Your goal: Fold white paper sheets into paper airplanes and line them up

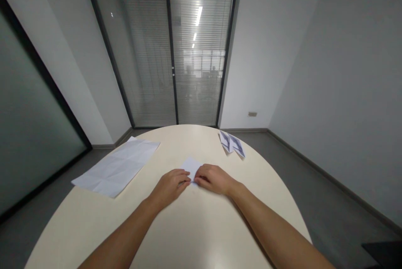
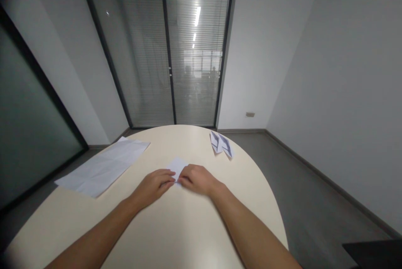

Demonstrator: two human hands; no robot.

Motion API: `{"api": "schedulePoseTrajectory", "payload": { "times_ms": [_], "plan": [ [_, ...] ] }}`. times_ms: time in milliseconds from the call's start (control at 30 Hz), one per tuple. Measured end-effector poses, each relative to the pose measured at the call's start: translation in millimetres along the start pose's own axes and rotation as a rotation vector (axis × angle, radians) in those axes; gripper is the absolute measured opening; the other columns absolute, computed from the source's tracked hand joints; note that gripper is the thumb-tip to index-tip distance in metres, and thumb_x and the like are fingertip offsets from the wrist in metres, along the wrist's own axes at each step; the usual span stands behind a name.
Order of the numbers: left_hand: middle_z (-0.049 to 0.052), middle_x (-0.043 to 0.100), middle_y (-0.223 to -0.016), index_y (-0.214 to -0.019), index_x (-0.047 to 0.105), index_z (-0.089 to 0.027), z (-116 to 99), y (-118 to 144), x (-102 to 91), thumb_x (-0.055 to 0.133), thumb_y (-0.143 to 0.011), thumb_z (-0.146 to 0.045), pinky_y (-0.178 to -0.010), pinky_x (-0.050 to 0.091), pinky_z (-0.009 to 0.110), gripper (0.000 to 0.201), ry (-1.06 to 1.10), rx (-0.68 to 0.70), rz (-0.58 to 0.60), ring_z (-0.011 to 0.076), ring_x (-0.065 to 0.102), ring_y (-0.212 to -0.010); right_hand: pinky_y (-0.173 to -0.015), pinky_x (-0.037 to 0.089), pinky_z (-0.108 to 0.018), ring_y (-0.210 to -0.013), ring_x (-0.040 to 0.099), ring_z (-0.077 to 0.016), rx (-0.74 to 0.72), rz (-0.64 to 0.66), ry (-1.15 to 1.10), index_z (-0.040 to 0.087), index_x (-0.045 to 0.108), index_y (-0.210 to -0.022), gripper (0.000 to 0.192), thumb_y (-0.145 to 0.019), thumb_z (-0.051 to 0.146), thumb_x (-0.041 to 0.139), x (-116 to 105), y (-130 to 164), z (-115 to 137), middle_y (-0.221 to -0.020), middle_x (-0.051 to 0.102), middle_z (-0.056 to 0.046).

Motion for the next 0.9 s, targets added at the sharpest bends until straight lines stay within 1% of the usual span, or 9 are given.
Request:
{"api": "schedulePoseTrajectory", "payload": {
  "times_ms": [167,267,367,467,600,700,900],
  "plan": [
    [0.004,0.074,-0.110,-0.097,0.072,-0.023,-2,-1,-2.1,0.055,-0.095,-0.024,-0.098,0.050,0.034,0.016,0.022,-0.029,0.003,0.0189,0.067,-0.105,-0.080,0.045,-0.028,-0.090,0.063,-0.0186,0.052,-0.017,0.003,0.019,0.070,-0.102,0.025,-0.100,0.030,0.048,0,-1,-3,-0.097,0.073,-0.007],
    [0.004,0.074,-0.107,-0.101,0.070,-0.023,-2,-1,-2.9,0.053,-0.097,-0.025,-0.094,0.050,0.033,0.018,0.010,-0.046,0.008,0.0191,0.067,-0.102,-0.082,0.045,-0.029,-0.090,0.064,-0.0187,0.052,-0.011,-0.026,0.020,0.071,-0.102,0.023,-0.098,0.034,0.053,-3,1,-3,-0.098,0.073,-0.006],
    [0.003,0.075,-0.101,-0.099,0.069,-0.023,-1,-1,-4.0,0.050,-0.098,-0.026,-0.088,0.050,0.031,0.019,-0.021,-0.082,0.019,0.0191,0.068,-0.096,-0.084,0.046,-0.029,-0.092,0.064,-0.0192,0.031,-0.005,-0.038,0.021,0.072,-0.102,0.023,-0.095,0.038,0.058,-5,4,-6,-0.097,0.073,-0.006],
    [0.003,0.074,-0.095,-0.097,0.069,-0.023,-2,-1,-6.7,0.048,-0.098,-0.027,-0.082,0.050,0.029,0.021,-0.038,-0.113,0.023,0.0185,0.068,-0.090,-0.085,0.046,-0.030,-0.094,0.064,-0.0195,0.028,-0.008,-0.044,0.020,0.072,-0.101,0.026,-0.098,0.038,0.053,-6,4,-10,-0.097,0.073,-0.006],
    [0.001,0.075,-0.093,-0.098,0.069,-0.024,-1,-1,-10.4,0.048,-0.097,-0.028,-0.075,0.048,0.026,0.021,-0.044,-0.161,0.013,0.0175,0.069,-0.083,-0.084,0.046,-0.031,-0.091,0.064,-0.0199,0.073,-0.022,-0.027,0.019,0.071,-0.101,0.032,-0.102,0.039,0.046,-3,3,-16,-0.096,0.073,-0.008],
    [0.000,0.076,-0.094,-0.100,0.069,-0.026,0,0,-11.5,0.049,-0.097,-0.030,-0.074,0.047,0.026,0.020,-0.044,-0.180,-0.003,0.0174,0.069,-0.082,-0.081,0.046,-0.030,-0.088,0.063,-0.0195,0.102,-0.030,-0.027,0.019,0.070,-0.102,0.031,-0.102,0.038,0.045,-2,3,-18,-0.096,0.072,-0.008],
    [0.001,0.075,-0.096,-0.102,0.067,-0.026,5,2,-11.6,0.049,-0.097,-0.029,-0.077,0.048,0.028,0.019,-0.035,-0.208,-0.044,0.0178,0.069,-0.085,-0.083,0.047,-0.030,-0.090,0.064,-0.0196,0.122,-0.071,-0.073,0.018,0.069,-0.105,0.025,-0.099,0.032,0.049,-6,3,-19,-0.099,0.072,-0.008]
  ]
}}
Point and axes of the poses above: each hand's wrist, its own y-axis away from the middle knuckle, its own x-axis out of the palm, z = x × y, the point moved 8 cm from there along -y, towards the middle knuckle
